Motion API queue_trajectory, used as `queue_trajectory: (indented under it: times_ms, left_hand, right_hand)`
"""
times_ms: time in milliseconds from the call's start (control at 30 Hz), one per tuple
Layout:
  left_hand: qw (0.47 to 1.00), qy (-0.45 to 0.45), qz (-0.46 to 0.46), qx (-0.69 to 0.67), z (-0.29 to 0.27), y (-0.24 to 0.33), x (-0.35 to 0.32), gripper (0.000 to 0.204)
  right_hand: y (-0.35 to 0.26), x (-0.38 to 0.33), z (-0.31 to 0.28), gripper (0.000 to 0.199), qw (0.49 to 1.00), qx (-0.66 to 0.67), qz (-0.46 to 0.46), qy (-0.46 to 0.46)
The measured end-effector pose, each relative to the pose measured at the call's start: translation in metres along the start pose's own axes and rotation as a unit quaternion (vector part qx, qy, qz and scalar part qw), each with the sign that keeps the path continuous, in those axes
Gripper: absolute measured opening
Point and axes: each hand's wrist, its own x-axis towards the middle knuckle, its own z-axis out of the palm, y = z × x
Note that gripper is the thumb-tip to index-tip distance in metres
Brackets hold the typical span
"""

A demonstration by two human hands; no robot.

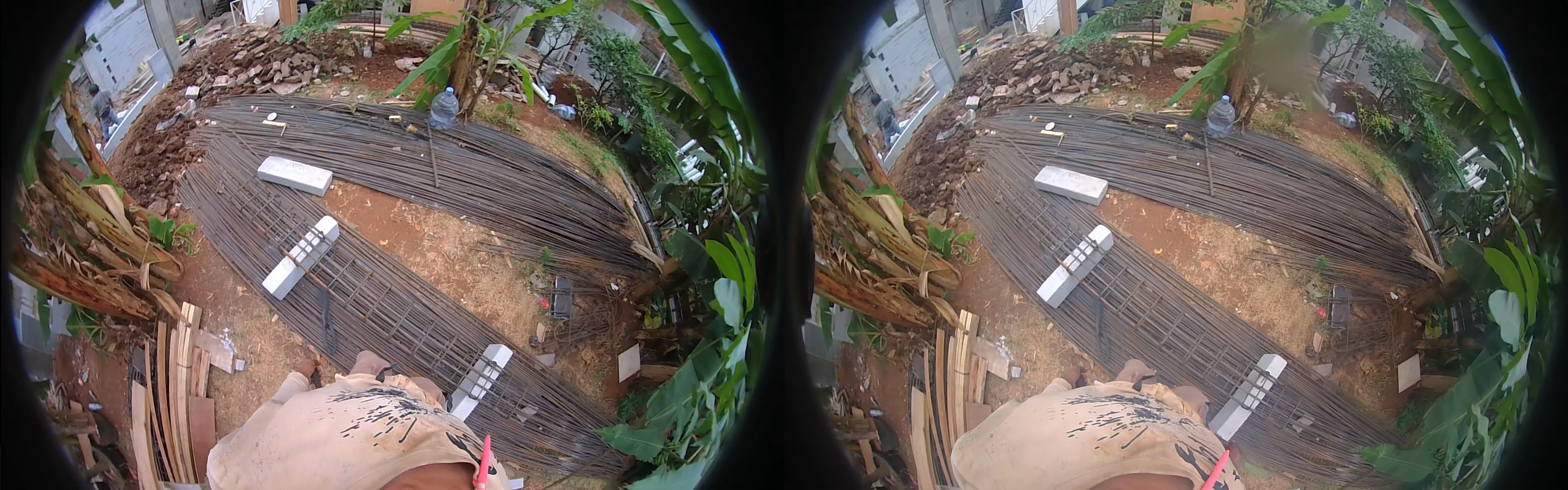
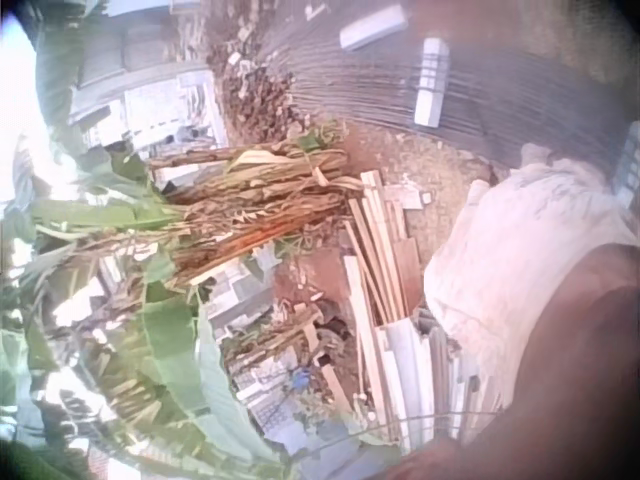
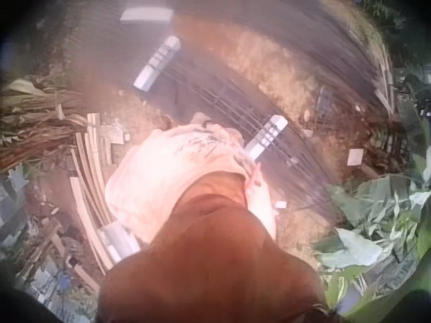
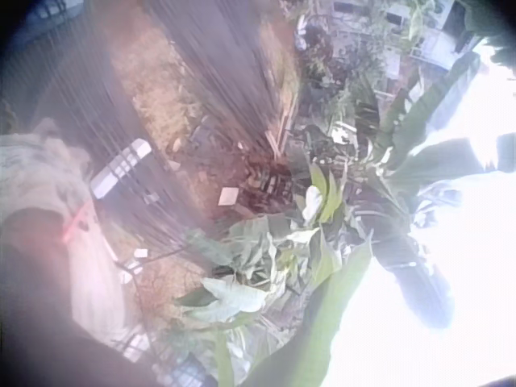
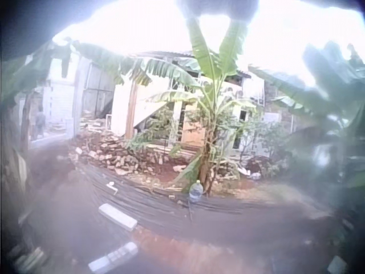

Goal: The person assembles a rebar mesh by tying intersecting steel bars with wire using pliers. They measure spacing with a tape measure and mark positions with a marker, then continue tying the grid together.

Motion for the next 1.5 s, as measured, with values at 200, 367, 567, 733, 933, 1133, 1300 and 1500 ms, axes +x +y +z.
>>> queue_trajectory:
  times_ms: [200,367,567,733,933,1133,1300,1500]
  left_hand:
    - [0.997,-0.049,0.024,0.054,0.019,0.021,0.032,0.02]
    - [0.998,-0.029,0.052,0.036,0.031,0.03,0.015,0.016]
    - [0.996,-0.012,0.054,0.076,0.051,0.029,0.003,0.026]
    - [0.998,-0.002,0.005,0.057,0.051,0.006,0.001,0.029]
    - [0.974,0.036,0.039,0.219,0.046,-0.014,-0.014,0.034]
    - [0.969,0.05,0.036,0.238,0.088,-0.019,0.015,0.031]
    - [0.98,0.064,0.042,0.183,0.171,0.022,0.059,0.027]
    - [0.974,0.039,0.048,0.217,0.411,0.166,0.106,0.022]
  right_hand:
    - [0.021,0.06,-0.009,0.044,0.997,0.062,0.004,-0.056]
    - [-0.043,-0.034,0.018,0.032,0.995,0.061,-0.06,-0.05]
    - [-0.031,-0.045,0.018,0.031,0.986,-0.153,-0.062,0.004]
    - [-0.035,-0.043,0.019,0.031,0.983,-0.163,-0.077,-0.023]
    - [-0.084,-0.022,0.025,0.031,0.975,-0.195,-0.096,-0.041]
    - [-0.154,0.069,0.02,0.031,0.941,-0.256,-0.195,-0.101]
    - [-0.227,0.152,0.03,0.028,0.982,-0.177,-0.014,-0.068]
    - [-0.337,0.266,0.054,0.018,0.98,-0.175,0.049,-0.078]
